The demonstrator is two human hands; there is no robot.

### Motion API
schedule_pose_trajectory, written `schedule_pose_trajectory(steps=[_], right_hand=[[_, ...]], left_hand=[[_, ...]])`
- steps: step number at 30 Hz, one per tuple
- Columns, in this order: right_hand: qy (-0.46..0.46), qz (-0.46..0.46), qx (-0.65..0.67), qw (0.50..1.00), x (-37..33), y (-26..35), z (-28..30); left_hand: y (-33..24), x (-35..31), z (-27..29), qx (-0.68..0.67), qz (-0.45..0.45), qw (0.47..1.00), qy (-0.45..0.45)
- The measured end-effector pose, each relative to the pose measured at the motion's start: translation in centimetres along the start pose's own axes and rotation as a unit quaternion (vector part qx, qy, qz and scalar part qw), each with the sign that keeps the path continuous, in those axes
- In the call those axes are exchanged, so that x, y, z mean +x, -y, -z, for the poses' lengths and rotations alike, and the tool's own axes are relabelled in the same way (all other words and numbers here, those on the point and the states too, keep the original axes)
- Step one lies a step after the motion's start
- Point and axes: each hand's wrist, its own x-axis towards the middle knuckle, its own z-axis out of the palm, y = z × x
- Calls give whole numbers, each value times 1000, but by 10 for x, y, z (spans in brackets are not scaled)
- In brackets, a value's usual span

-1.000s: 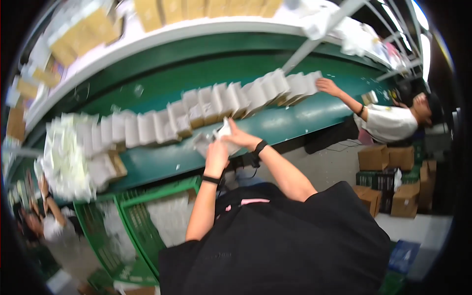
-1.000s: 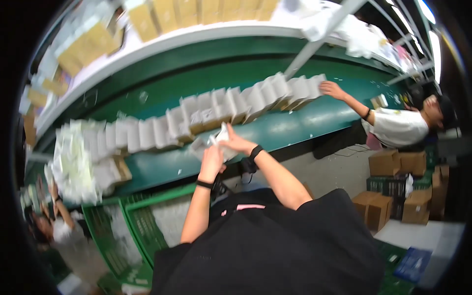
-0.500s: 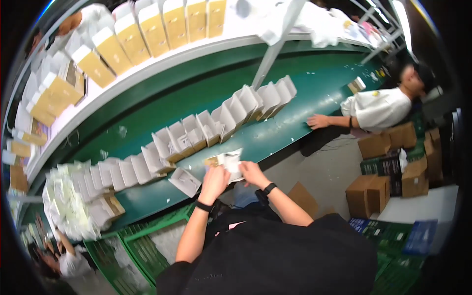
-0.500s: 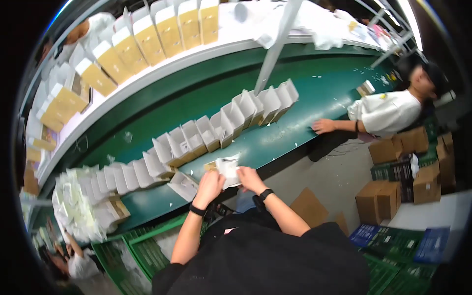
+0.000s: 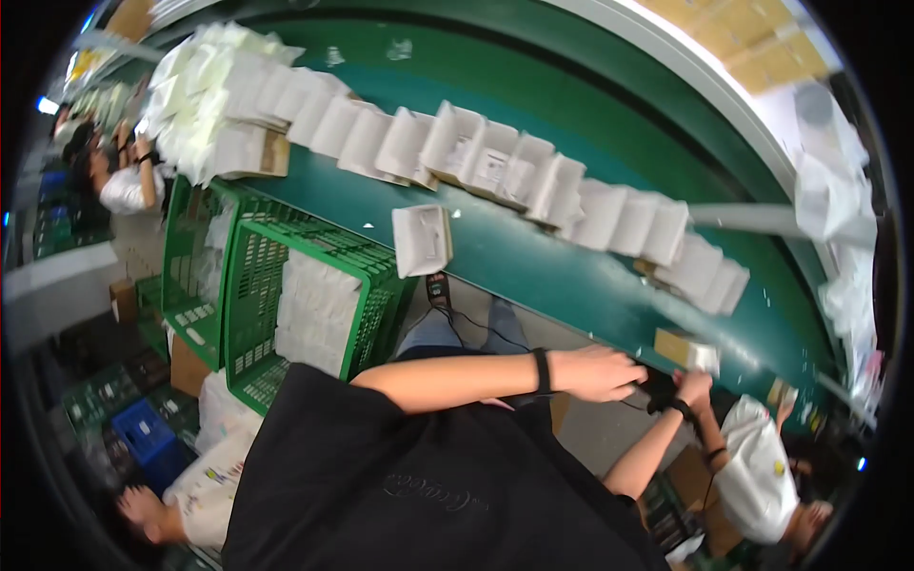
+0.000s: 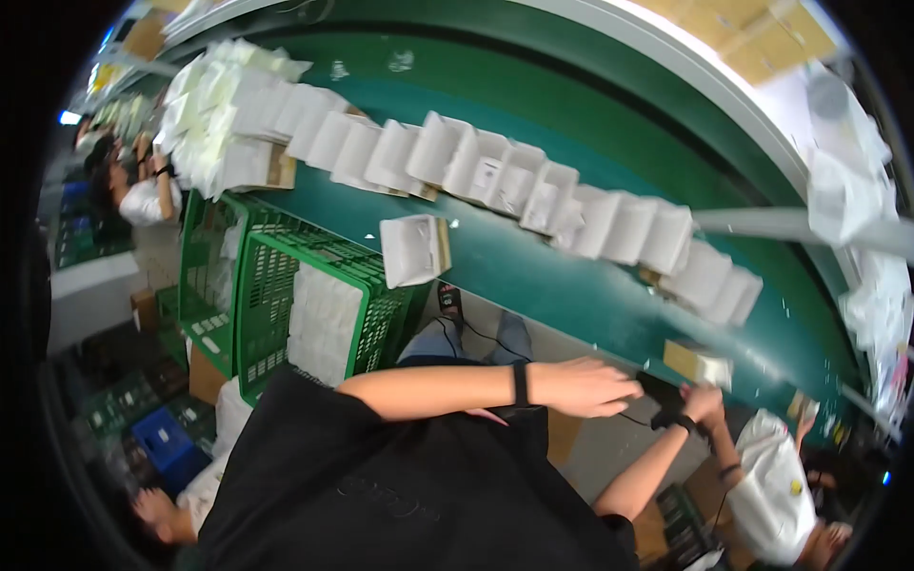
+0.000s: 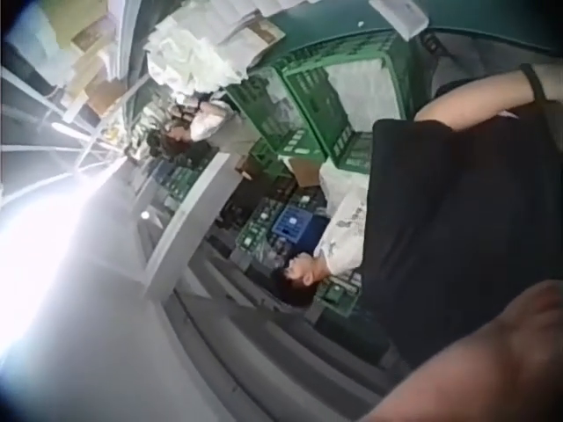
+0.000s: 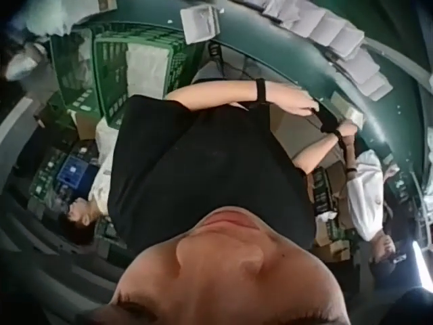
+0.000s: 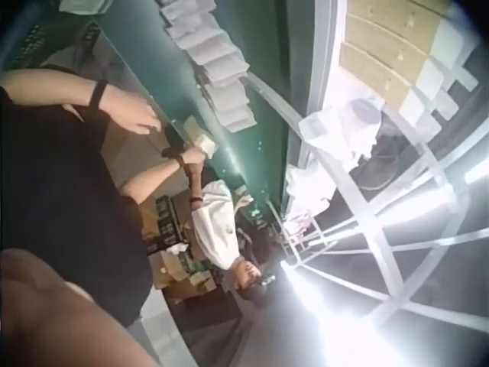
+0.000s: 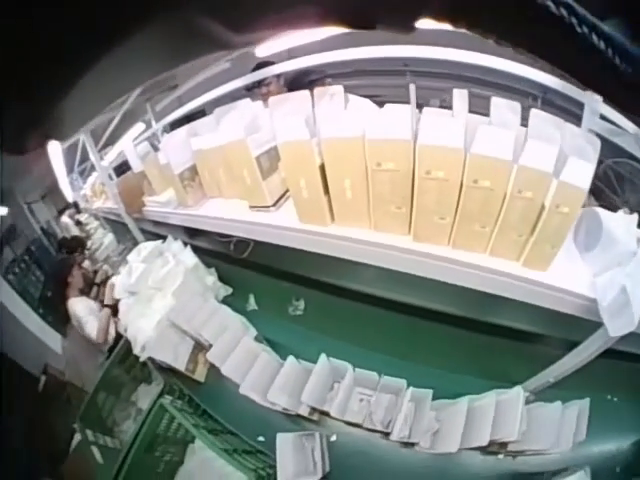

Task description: The person moves a green crate onto the table, then picks up white packages from the crate and places them into cardboard boxes. They repeat this process, folding the flaps of the boxes closed and arranging them on the table.

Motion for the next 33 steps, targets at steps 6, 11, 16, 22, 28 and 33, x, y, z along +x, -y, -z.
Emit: schedule_pose_trajectory(steps=[6, 11, 16, 22, 28, 33], right_hand=[[-395, -381, 254, 796, 20, 12, 13], [-502, -309, 363, 721, 21, 116, -63], [-177, -407, 103, 890, 53, 275, -234], [-50, -308, 29, 950, 136, 440, -338], [-37, -256, 20, 966, 155, 550, -369], [100, -93, 50, 989, 185, 651, -403]], left_hand=[[60, -224, 88, -308, 220, 924, 63], [103, -489, 113, -249, 612, 659, -360], [360, -591, 33, 185, 665, 598, -407], [479, -609, 44, 322, 628, 678, -204], [407, -639, 70, 312, 499, 769, -250], [263, -672, 81, 298, 375, 795, -373]])
